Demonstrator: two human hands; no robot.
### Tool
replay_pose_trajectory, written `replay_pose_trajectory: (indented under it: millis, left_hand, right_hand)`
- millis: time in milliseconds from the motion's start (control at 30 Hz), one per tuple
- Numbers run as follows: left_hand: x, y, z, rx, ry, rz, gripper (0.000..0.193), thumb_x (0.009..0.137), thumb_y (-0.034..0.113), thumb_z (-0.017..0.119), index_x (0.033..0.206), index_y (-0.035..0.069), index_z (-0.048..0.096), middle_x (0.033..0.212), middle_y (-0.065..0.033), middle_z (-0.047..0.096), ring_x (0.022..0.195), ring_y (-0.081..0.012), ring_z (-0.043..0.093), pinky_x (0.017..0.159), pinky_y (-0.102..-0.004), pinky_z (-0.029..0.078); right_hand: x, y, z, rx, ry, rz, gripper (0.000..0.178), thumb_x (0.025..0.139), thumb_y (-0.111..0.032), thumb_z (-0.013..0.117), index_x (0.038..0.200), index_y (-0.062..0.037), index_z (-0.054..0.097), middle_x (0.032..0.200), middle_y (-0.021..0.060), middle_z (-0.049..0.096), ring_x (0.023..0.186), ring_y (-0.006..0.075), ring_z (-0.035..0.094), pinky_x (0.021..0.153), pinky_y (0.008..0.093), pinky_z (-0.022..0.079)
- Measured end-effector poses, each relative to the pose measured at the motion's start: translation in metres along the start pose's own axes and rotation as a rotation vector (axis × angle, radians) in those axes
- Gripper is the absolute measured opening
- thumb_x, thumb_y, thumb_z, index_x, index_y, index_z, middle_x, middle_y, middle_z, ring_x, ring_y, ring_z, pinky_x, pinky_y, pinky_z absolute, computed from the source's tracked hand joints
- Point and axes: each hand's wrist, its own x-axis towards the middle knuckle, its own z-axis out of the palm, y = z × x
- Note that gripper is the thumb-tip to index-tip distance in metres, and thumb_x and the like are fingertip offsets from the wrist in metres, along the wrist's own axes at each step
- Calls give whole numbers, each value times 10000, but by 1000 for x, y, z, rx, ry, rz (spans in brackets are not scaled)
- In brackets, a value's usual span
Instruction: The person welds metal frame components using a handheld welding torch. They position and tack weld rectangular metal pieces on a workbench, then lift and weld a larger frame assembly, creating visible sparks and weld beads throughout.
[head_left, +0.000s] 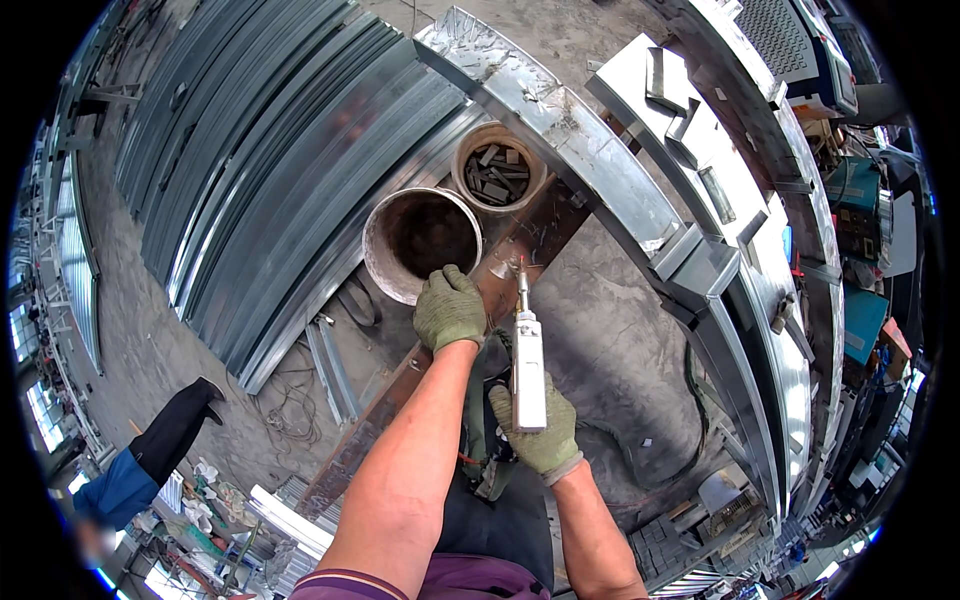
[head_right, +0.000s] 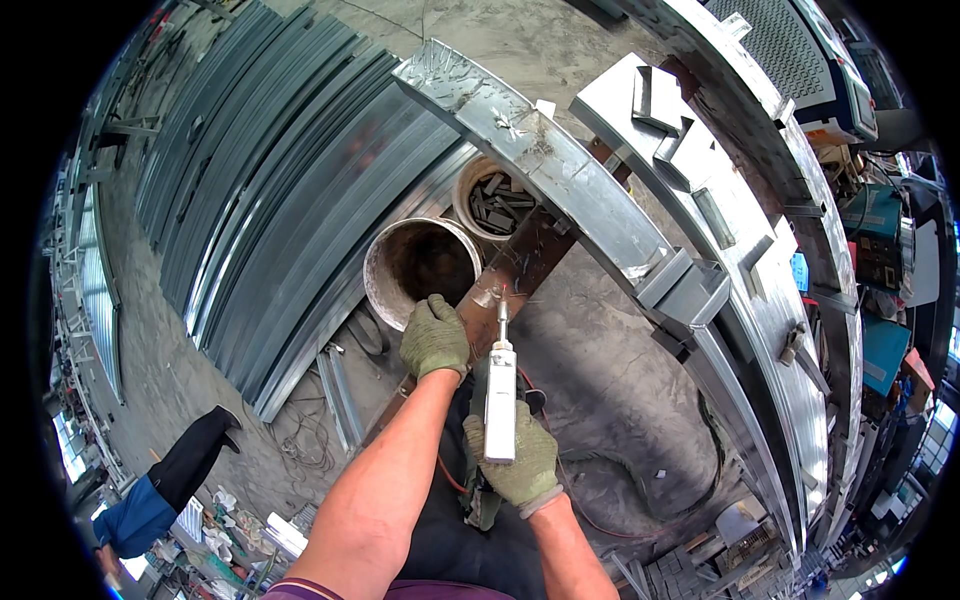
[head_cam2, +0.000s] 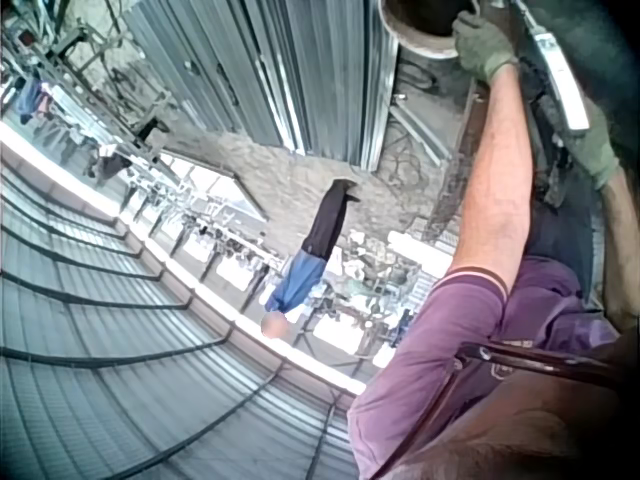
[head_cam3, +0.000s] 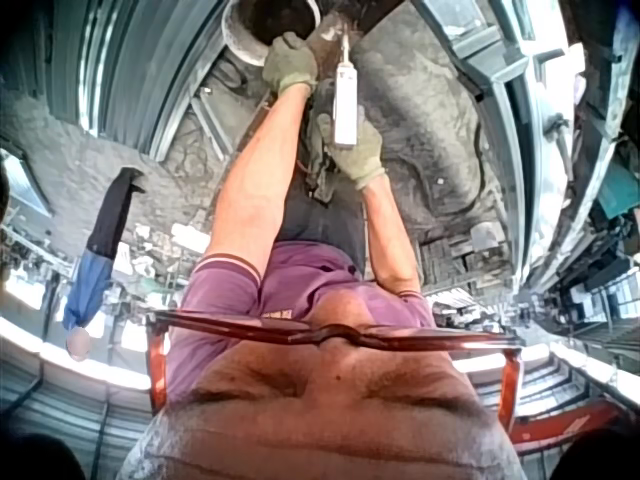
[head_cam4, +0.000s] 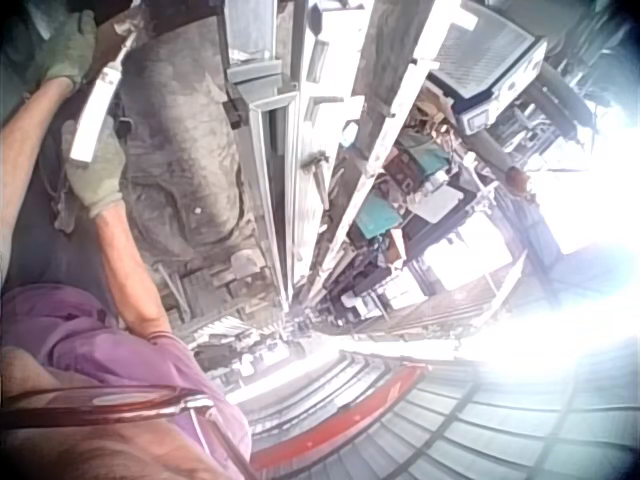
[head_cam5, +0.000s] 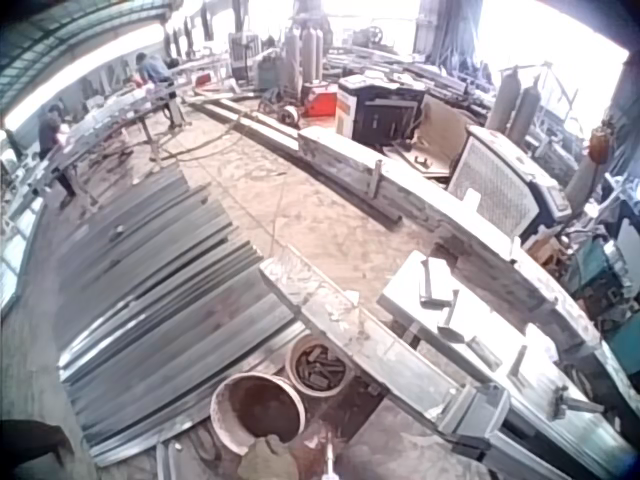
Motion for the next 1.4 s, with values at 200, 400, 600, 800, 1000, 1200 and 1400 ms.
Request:
replay_pose_trajectory:
  millis: [200,400,600,800,1000,1200,1400]
  left_hand:
    - [1,0,-1,6,-15,3,480,1129,426,378,1148,62,690,1138,-215,752,1072,-440,718,931,-579,555]
    - [1,-1,3,-9,-18,-11,522,1131,461,358,1182,70,700,1174,-234,752,1105,-451,711,953,-582,546]
    - [2,-1,3,-11,-25,-31,538,1130,474,360,1177,63,702,1177,-234,751,1111,-454,709,951,-580,546]
    - [3,-1,3,1,-25,-12,511,1126,460,371,1161,63,691,1141,-227,751,1073,-447,716,933,-584,553]
    - [3,-1,2,8,-15,-14,516,1124,467,371,1166,67,694,1135,-227,753,1059,-449,722,923,-584,556]
    - [2,2,-1,4,-41,-27,519,1128,464,362,1179,67,692,1167,-221,748,1104,-440,712,945,-579,550]
    - [1,1,-2,-1,-48,-36,518,1127,462,365,1181,63,690,1172,-223,746,1113,-444,708,947,-578,549]
  right_hand:
    - [-2,3,2,-9,-18,10,278,994,-323,752,1118,-76,727,952,148,707,783,351,727,669,475,589]
    - [-7,1,-3,42,74,11,278,980,-312,772,1092,-64,713,922,144,705,764,348,726,658,463,588]
    - [-10,11,10,26,251,168,320,963,-327,796,1067,-43,691,834,133,709,691,361,719,628,460,586]
    - [2,17,17,141,231,341,303,994,-329,767,1051,-37,704,870,156,735,740,374,742,659,462,596]
    - [26,9,9,-90,21,204,356,1010,-422,706,1135,-90,738,972,185,746,817,400,748,717,492,600]
    - [16,21,8,55,60,453,402,993,-435,721,1110,-50,722,945,196,755,839,404,754,731,514,601]
    - [25,12,3,-84,30,139,330,987,-372,736,1025,-46,703,911,180,714,793,398,724,682,504,576]
